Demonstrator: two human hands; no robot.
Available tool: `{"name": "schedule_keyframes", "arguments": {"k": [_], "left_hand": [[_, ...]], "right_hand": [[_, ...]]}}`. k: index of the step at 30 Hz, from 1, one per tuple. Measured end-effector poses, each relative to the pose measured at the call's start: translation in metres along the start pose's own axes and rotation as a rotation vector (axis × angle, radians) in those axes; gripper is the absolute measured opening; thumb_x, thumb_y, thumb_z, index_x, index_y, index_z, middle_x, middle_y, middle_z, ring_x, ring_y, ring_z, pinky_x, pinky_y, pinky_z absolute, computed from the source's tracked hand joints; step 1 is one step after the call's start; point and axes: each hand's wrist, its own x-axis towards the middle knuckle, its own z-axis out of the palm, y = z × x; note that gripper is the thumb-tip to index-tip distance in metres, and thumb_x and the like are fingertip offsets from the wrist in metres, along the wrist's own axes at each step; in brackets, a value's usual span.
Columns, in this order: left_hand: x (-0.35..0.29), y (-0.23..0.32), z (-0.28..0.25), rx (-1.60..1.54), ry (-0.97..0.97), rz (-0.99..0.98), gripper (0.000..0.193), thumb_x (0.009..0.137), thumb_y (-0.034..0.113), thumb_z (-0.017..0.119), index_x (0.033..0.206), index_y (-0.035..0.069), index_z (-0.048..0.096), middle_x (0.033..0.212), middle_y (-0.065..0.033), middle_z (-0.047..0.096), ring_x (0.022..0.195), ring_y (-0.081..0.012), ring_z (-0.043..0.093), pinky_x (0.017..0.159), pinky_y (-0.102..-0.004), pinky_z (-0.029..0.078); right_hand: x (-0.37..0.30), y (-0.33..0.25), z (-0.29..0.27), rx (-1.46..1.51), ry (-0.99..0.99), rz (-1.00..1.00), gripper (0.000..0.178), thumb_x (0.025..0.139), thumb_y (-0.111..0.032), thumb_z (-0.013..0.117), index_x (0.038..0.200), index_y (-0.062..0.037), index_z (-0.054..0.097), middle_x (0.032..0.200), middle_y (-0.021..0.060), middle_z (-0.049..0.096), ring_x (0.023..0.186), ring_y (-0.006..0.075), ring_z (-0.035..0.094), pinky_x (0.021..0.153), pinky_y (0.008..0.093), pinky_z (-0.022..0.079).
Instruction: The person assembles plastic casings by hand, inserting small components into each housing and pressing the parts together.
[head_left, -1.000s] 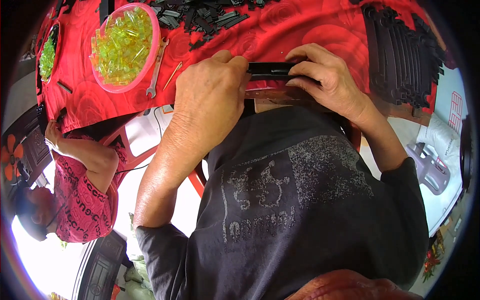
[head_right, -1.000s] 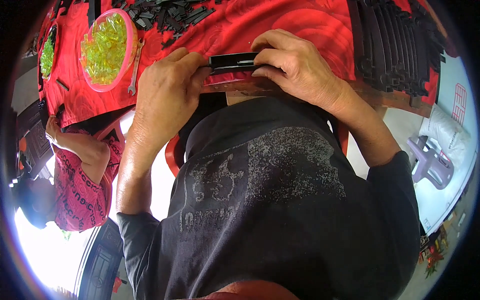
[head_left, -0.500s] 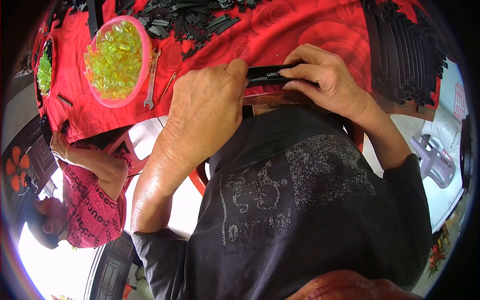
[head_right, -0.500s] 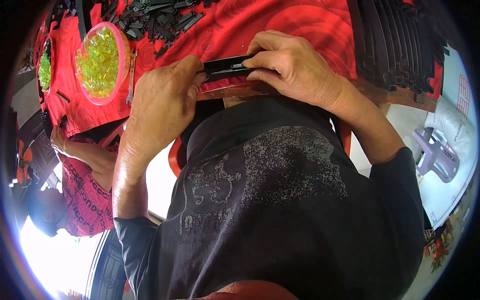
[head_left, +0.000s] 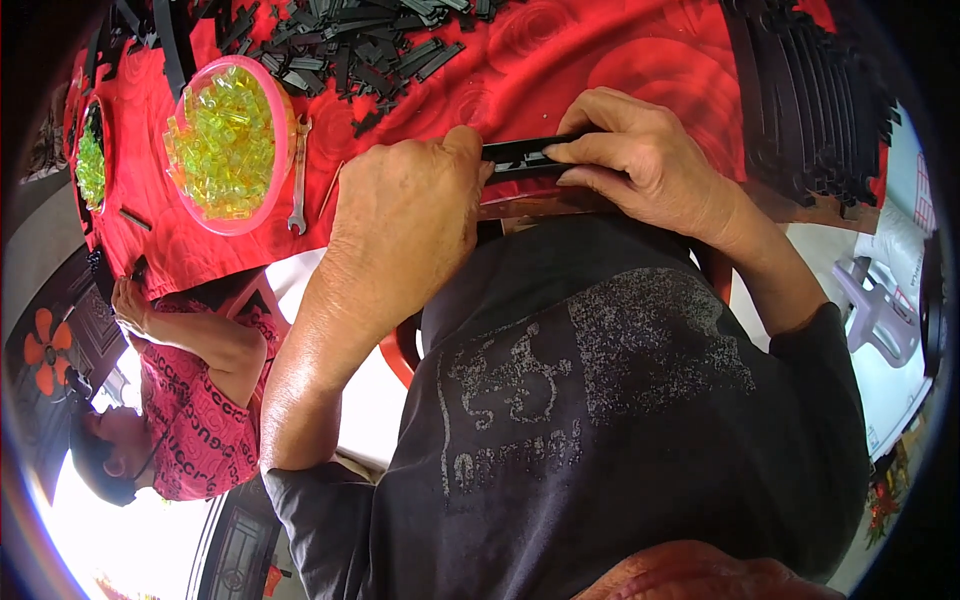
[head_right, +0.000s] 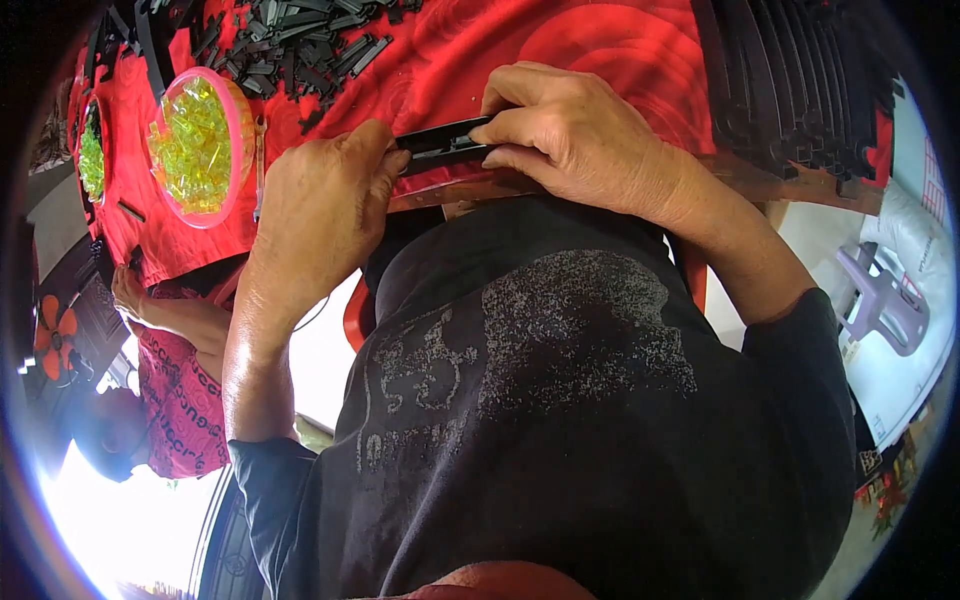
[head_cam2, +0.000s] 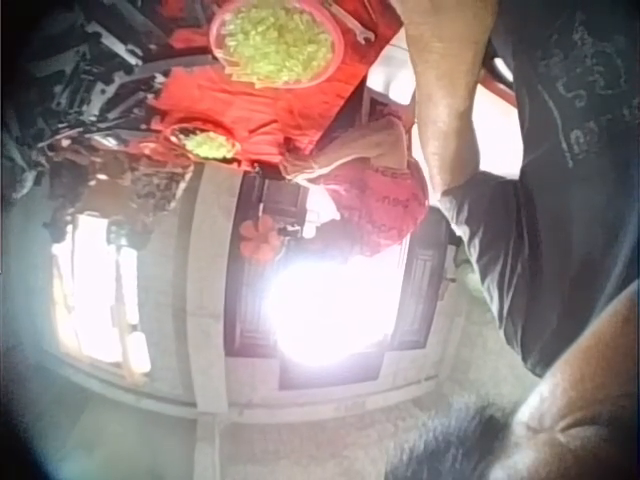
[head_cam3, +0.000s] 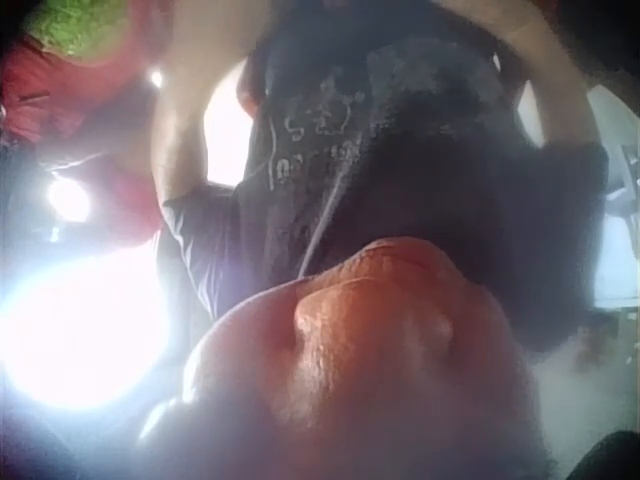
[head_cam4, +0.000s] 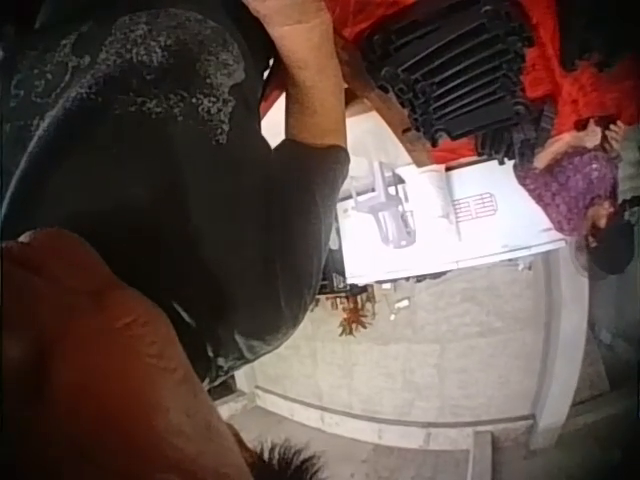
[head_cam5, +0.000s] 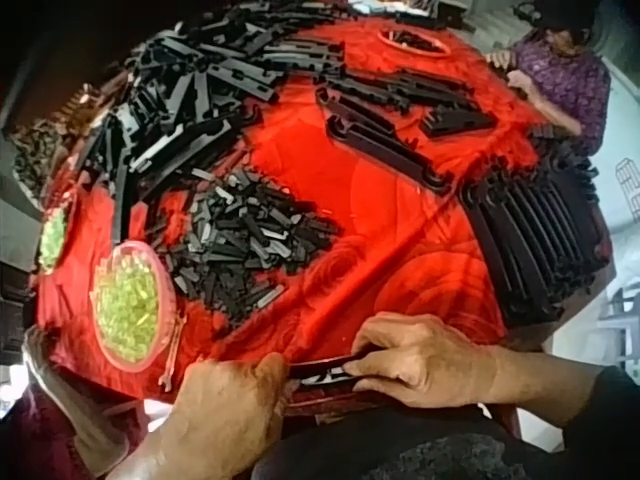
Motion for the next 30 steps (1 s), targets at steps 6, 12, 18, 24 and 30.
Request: {"name": "schedule_keyframes", "arguments": {"k": [6,12,18,24,30], "left_hand": [[0.000,-0.003,0.004,-0.047,0.015,0.042,0.020,0.098,0.021,0.061,0.091,0.003,0.059,0.071,-0.0200,0.063,0.070,-0.0426,0.064,0.060,-0.0532,0.048],[0.001,-0.001,0.003,-0.044,-0.002,0.035,0.020,0.098,0.022,0.061,0.090,0.003,0.058,0.072,-0.0203,0.062,0.071,-0.0419,0.065,0.061,-0.0530,0.048],[0.002,-0.004,0.007,-0.060,0.005,0.035,0.021,0.099,0.022,0.060,0.089,0.004,0.058,0.071,-0.0203,0.062,0.070,-0.0425,0.064,0.060,-0.0532,0.048],[0.002,-0.006,0.006,0.015,-0.008,0.087,0.016,0.093,0.017,0.063,0.090,0.001,0.061,0.065,-0.0177,0.064,0.063,-0.0374,0.067,0.057,-0.0476,0.052],[0.006,-0.005,0.009,-0.026,-0.005,0.081,0.016,0.089,0.015,0.062,0.082,0.001,0.063,0.064,-0.0192,0.063,0.064,-0.0390,0.067,0.059,-0.0494,0.053]], "right_hand": [[0.000,0.000,0.000,0.019,-0.021,0.020,0.018,0.079,-0.010,0.080,0.094,-0.0021,0.076,0.093,0.0066,0.064,0.084,0.0220,0.067,0.074,0.0341,0.058],[0.001,-0.002,-0.002,-0.010,-0.020,0.002,0.017,0.079,-0.010,0.080,0.094,-0.0026,0.076,0.092,0.0062,0.063,0.083,0.0218,0.066,0.072,0.0350,0.057],[0.001,-0.001,0.000,0.006,-0.011,0.003,0.018,0.078,-0.008,0.080,0.094,-0.0020,0.075,0.091,0.0063,0.063,0.083,0.0222,0.066,0.071,0.0354,0.056],[0.003,-0.001,0.000,0.004,-0.005,-0.001,0.019,0.077,-0.008,0.080,0.094,-0.0018,0.075,0.088,0.0068,0.061,0.081,0.0227,0.064,0.070,0.0362,0.055],[0.002,-0.002,0.002,0.008,0.003,-0.019,0.019,0.076,-0.007,0.080,0.092,-0.0014,0.075,0.087,0.0070,0.059,0.081,0.0232,0.063,0.069,0.0365,0.054]]}}
